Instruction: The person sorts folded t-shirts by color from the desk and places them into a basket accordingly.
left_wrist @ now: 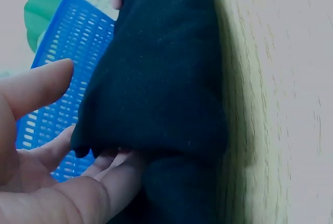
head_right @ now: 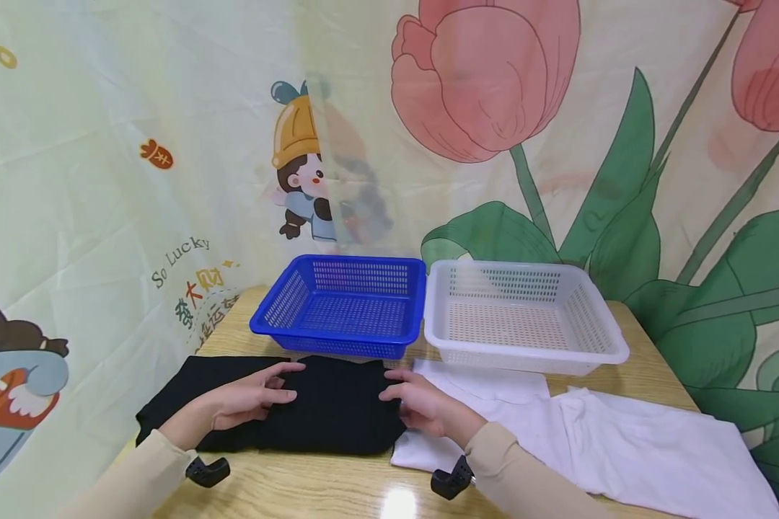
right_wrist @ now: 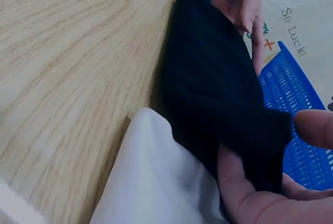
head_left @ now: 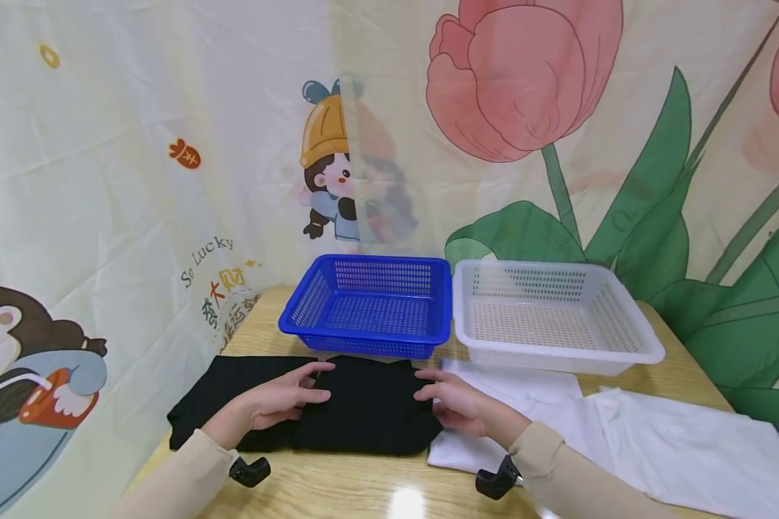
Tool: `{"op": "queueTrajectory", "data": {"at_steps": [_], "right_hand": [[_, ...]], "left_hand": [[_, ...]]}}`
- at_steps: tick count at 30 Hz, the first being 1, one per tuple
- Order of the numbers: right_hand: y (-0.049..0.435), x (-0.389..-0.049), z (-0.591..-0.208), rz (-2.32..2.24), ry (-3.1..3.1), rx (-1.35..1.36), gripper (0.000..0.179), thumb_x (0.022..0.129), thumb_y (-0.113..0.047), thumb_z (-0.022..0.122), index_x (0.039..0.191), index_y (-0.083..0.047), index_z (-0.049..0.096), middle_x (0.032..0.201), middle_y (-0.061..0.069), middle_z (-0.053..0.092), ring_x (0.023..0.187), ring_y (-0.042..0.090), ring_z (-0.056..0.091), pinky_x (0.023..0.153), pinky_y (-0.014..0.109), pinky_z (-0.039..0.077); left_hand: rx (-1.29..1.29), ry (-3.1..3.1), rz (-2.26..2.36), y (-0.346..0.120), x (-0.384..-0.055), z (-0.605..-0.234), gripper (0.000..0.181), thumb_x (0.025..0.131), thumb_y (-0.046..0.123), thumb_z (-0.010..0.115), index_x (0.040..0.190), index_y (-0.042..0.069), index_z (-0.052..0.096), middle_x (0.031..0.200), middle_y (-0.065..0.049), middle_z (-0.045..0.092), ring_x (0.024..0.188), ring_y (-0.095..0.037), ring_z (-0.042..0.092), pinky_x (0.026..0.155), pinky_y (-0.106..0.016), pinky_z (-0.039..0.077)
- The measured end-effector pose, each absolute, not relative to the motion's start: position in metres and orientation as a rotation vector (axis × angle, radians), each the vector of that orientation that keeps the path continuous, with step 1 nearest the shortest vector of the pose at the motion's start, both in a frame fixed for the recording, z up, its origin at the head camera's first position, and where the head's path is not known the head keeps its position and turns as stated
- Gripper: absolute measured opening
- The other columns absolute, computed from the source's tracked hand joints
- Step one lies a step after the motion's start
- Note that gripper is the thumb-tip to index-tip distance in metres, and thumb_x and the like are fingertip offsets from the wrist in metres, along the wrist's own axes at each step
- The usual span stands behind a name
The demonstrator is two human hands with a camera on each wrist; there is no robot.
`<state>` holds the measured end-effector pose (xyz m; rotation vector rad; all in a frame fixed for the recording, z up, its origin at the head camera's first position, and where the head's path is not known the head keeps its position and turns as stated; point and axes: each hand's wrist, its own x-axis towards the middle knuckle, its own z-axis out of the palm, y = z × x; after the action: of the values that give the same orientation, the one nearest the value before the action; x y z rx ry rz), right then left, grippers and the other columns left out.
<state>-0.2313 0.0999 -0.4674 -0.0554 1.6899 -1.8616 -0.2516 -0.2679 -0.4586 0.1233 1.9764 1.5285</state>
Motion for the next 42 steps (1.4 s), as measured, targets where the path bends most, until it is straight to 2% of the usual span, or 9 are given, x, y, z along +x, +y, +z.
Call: {"op": "queueTrajectory", "data": {"at_steps": [4, 9, 13, 16, 20, 23, 35, 39, 42], "right_hand": [[0.095, -0.232, -0.470, -1.870, 1.761, -0.050, 0.071, 0.093, -0.009, 0.067, 0.158, 0.000, 0.040, 0.138, 0.018, 0.055, 0.102, 0.020, 0.056, 0.089, 0.029, 0.051], [0.089, -0.228, -0.469, -1.810, 1.821, -0.089, 0.070, 0.093, -0.007, 0.069, 0.158, -0.003, 0.042, 0.155, 0.027, 0.045, 0.132, 0.036, 0.055, 0.117, 0.056, 0.040], [0.086, -0.226, -0.469, -1.745, 1.954, -0.144, 0.074, 0.090, -0.006, 0.076, 0.158, -0.010, 0.046, 0.159, 0.025, 0.042, 0.139, 0.041, 0.049, 0.117, 0.061, 0.037], [0.085, -0.226, -0.472, -1.760, 1.931, -0.177, 0.075, 0.092, -0.005, 0.076, 0.160, -0.012, 0.045, 0.152, 0.023, 0.051, 0.126, 0.036, 0.062, 0.106, 0.051, 0.053], [0.086, -0.226, -0.478, -1.770, 1.847, -0.176, 0.076, 0.094, -0.005, 0.075, 0.162, -0.013, 0.041, 0.140, 0.020, 0.061, 0.100, 0.031, 0.075, 0.085, 0.044, 0.063], [0.087, -0.226, -0.482, -1.747, 1.869, -0.184, 0.076, 0.094, -0.008, 0.077, 0.162, -0.014, 0.042, 0.141, 0.019, 0.058, 0.096, 0.029, 0.076, 0.082, 0.044, 0.063], [0.092, -0.222, -0.477, -1.767, 1.968, -0.269, 0.073, 0.096, -0.009, 0.077, 0.161, -0.017, 0.044, 0.146, 0.020, 0.055, 0.107, 0.028, 0.071, 0.089, 0.043, 0.060], [0.093, -0.219, -0.463, -1.753, 2.047, -0.352, 0.070, 0.097, -0.010, 0.078, 0.159, -0.019, 0.047, 0.146, 0.018, 0.055, 0.117, 0.029, 0.066, 0.096, 0.045, 0.058], [0.095, -0.218, -0.447, -1.738, 2.088, -0.423, 0.069, 0.098, -0.012, 0.077, 0.159, -0.020, 0.047, 0.150, 0.016, 0.053, 0.125, 0.029, 0.062, 0.102, 0.046, 0.055]], "left_hand": [[0.157, 1.921, 1.563, -0.267, -0.250, -0.462, 0.079, 0.103, 0.020, 0.073, 0.168, 0.020, 0.027, 0.151, -0.030, 0.037, 0.123, -0.033, 0.064, 0.101, -0.052, 0.054], [0.191, 1.904, 1.567, -0.262, -0.249, -0.464, 0.081, 0.102, 0.015, 0.072, 0.168, 0.018, 0.026, 0.159, -0.031, 0.029, 0.119, -0.034, 0.067, 0.102, -0.050, 0.054], [0.179, 1.938, 1.556, -0.257, -0.250, -0.464, 0.080, 0.101, 0.016, 0.074, 0.167, 0.023, 0.030, 0.171, -0.030, 0.003, 0.139, -0.048, 0.050, 0.112, -0.064, 0.042], [0.165, 1.930, 1.553, -0.256, -0.248, -0.464, 0.077, 0.101, 0.015, 0.074, 0.166, 0.026, 0.033, 0.172, -0.028, -0.008, 0.150, -0.056, 0.028, 0.114, -0.072, 0.034], [0.221, 1.885, 1.555, -0.253, -0.248, -0.468, 0.076, 0.101, 0.013, 0.073, 0.166, 0.023, 0.033, 0.171, -0.025, 0.001, 0.140, -0.050, 0.049, 0.109, -0.060, 0.047], [0.276, 1.884, 1.562, -0.251, -0.250, -0.471, 0.078, 0.100, 0.013, 0.075, 0.166, 0.022, 0.033, 0.169, -0.023, 0.008, 0.122, -0.038, 0.066, 0.100, -0.045, 0.056], [0.265, 1.886, 1.652, -0.250, -0.248, -0.468, 0.082, 0.097, 0.008, 0.077, 0.166, 0.018, 0.034, 0.154, -0.019, 0.051, 0.117, -0.034, 0.071, 0.094, -0.045, 0.061], [0.278, 1.917, 1.647, -0.252, -0.241, -0.447, 0.083, 0.097, 0.011, 0.078, 0.166, 0.019, 0.034, 0.154, -0.020, 0.051, 0.115, -0.033, 0.072, 0.091, -0.041, 0.061], [0.300, 1.974, 1.609, -0.255, -0.236, -0.426, 0.083, 0.097, 0.015, 0.079, 0.166, 0.022, 0.034, 0.163, -0.021, 0.038, 0.102, -0.025, 0.072, 0.081, -0.033, 0.060]]}}
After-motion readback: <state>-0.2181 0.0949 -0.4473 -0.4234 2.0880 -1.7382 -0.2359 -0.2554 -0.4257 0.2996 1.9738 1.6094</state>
